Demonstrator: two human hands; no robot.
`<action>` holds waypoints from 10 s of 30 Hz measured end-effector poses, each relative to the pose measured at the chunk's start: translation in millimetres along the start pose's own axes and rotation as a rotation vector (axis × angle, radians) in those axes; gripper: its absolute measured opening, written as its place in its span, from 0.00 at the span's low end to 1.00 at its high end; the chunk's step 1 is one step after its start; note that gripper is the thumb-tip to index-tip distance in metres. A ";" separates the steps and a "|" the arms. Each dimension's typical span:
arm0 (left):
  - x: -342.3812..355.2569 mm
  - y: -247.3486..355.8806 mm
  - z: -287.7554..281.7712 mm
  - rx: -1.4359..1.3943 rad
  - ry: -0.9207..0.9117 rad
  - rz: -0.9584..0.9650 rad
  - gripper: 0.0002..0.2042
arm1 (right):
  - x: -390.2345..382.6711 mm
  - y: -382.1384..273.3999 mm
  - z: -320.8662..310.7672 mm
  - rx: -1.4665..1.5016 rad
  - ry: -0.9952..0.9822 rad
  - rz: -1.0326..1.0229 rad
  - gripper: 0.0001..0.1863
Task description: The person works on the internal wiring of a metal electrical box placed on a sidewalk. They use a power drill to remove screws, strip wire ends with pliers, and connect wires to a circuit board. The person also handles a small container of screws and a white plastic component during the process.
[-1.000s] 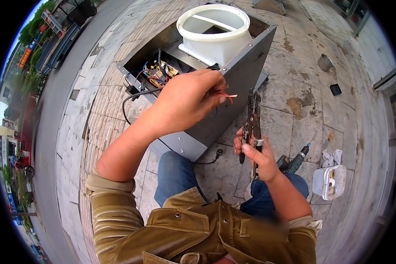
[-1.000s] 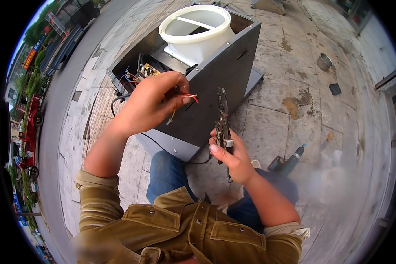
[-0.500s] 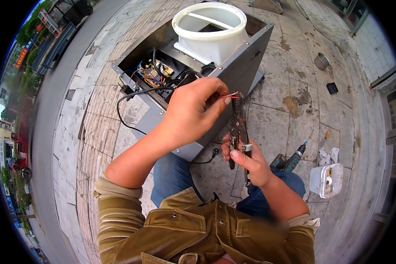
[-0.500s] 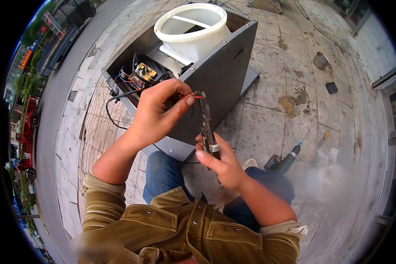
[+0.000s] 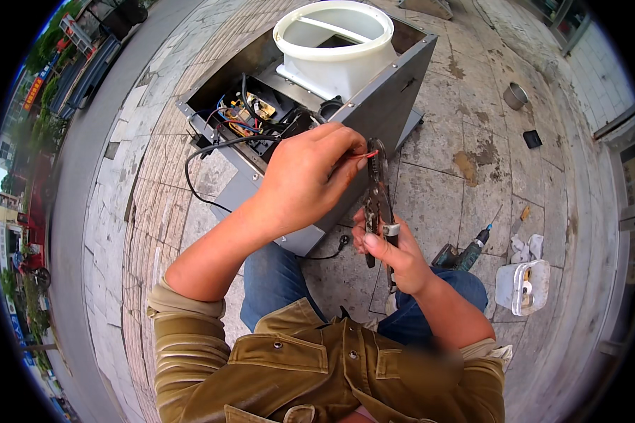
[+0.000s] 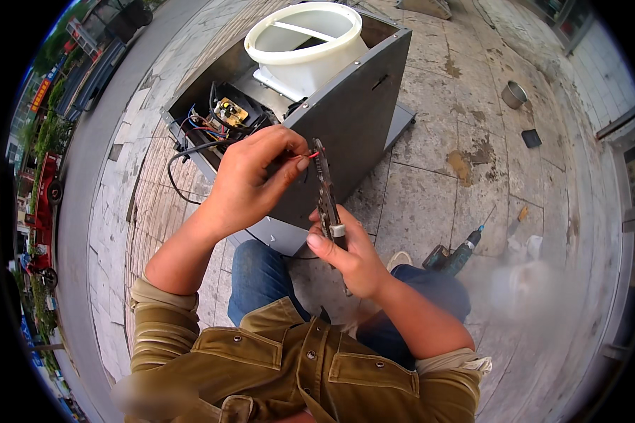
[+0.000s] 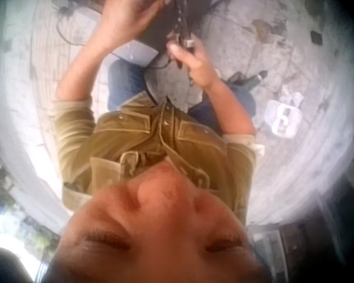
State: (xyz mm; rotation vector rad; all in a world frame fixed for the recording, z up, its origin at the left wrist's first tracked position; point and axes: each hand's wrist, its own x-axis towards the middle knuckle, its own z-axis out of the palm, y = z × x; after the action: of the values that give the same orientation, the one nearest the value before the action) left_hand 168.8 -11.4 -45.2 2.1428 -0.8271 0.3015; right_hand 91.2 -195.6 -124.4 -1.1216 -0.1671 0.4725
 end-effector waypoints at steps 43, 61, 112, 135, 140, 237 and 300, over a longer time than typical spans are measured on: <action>17.5 -3.4 -11.7 0.214 -0.103 0.033 0.15 | 17.9 13.3 6.8 -0.556 0.380 -0.214 0.19; 24.3 -4.9 -58.2 0.466 -0.421 0.211 0.12 | 11.1 22.0 -15.1 0.097 0.266 -0.050 0.17; 19.0 -8.3 -1.3 0.345 -0.085 0.028 0.05 | 16.2 17.9 10.0 -0.009 0.138 -0.046 0.16; 24.0 -5.9 -43.5 0.029 -0.268 -0.122 0.10 | 25.3 21.2 -17.1 0.431 0.391 -0.039 0.14; 22.4 -10.0 -65.8 0.254 -0.436 0.212 0.09 | 21.1 29.8 -16.4 0.512 0.271 0.131 0.16; 0.0 -11.2 -17.7 0.304 -0.092 0.182 0.09 | 14.7 11.7 16.9 0.166 0.064 -0.018 0.14; -72.9 -67.1 -117.7 0.015 0.797 -0.166 0.13 | 30.4 30.7 -19.5 0.611 0.271 0.234 0.19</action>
State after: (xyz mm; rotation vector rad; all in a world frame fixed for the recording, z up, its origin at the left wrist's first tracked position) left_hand 164.2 142.4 -42.9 1.8425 -0.1829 0.9869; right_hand 116.7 -187.4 -163.5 -0.5932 0.3332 0.5259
